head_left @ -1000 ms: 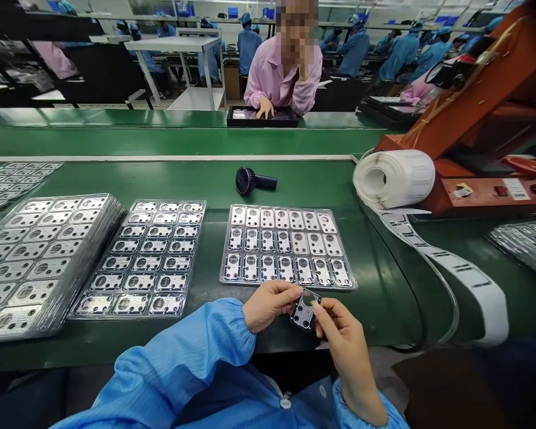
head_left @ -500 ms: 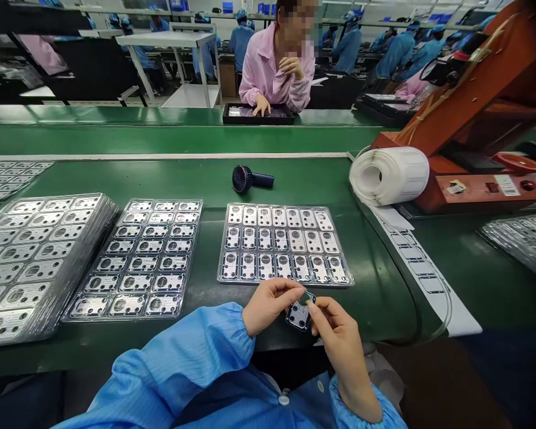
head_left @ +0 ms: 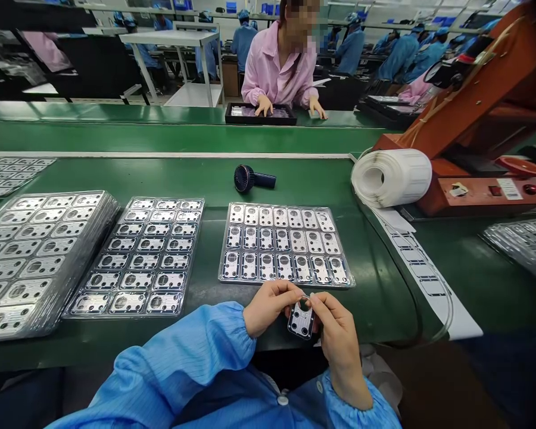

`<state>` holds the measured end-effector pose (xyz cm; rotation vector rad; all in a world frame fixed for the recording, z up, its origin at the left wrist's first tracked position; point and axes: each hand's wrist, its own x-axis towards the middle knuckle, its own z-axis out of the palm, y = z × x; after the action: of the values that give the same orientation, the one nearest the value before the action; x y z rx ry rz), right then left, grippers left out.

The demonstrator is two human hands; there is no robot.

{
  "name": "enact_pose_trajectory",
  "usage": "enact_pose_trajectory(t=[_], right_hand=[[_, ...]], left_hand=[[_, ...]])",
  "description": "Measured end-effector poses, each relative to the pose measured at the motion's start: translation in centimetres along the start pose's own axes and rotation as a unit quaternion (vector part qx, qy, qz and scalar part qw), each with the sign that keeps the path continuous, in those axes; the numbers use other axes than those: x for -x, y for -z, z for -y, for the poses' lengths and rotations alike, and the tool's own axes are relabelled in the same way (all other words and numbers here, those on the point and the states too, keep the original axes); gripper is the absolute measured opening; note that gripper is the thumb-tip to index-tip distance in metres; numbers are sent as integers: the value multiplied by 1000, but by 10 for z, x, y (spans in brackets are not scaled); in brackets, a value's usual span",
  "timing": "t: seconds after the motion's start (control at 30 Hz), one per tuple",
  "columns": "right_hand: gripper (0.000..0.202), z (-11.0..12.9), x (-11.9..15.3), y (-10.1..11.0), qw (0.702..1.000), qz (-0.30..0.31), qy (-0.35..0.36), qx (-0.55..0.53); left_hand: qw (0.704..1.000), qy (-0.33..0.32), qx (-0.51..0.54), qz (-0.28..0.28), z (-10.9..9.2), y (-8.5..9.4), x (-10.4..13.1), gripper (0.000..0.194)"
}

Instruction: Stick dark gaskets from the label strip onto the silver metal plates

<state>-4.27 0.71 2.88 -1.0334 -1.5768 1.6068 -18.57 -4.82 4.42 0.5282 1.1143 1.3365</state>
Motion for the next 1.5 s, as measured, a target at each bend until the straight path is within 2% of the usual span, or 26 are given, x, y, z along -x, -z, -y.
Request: enact_pose_trajectory(t=[0.17,0.27,0.43,0.53,0.7,0.8,0.9,0.93,1.0,1.07,1.13,1.2,1.33,1.43,1.5], right_hand=[[41,4,1,-1,998,-21,27,56],[44,5,3,-3,996,-16,40,79],[46,0,10,0,995,43,42,74],[42,2,8,4,997,48,27,57],[40,19,-9,8,993,46,61,91],[36,27,-22,3,987,88,73,117],[31,30,-41,-2,979,122,82,138],[30,32,-50,-2,979,114,85,148],[31,37,-70,-1,972,53,92,208],[28,41,-91,0,935,-38,94,340],[26,44,-109,-2,885,-90,82,449],[24,43,-121,-7,860,-96,70,496],[22,37,-126,-18,838,-87,84,532],[28,37,-120,-17,832,-105,99,536],[30,36,-111,-9,839,-124,116,518]], left_hand=[[997,-29,-74,19,0,1,0,50],[995,-41,-93,9,-3,1,0,52],[992,-83,-70,-65,-10,3,0,52],[983,-118,-78,-121,-13,4,-3,49],[975,-137,-101,-144,-14,7,-6,45],[968,-157,-97,-172,-14,10,-7,45],[969,-165,-79,-166,-13,15,-10,46],[969,-168,-72,-163,-13,16,-10,47],[968,-179,-66,-164,-12,18,-11,50],[968,-179,-81,-158,-9,18,-10,48],[972,-162,-102,-138,-6,17,-9,44],[976,-142,-113,-118,-4,16,-8,42],[980,-124,-119,-100,-3,14,-7,42],[979,-117,-135,-94,-3,13,-6,40],[979,-111,-151,-85,-4,13,-6,39]])
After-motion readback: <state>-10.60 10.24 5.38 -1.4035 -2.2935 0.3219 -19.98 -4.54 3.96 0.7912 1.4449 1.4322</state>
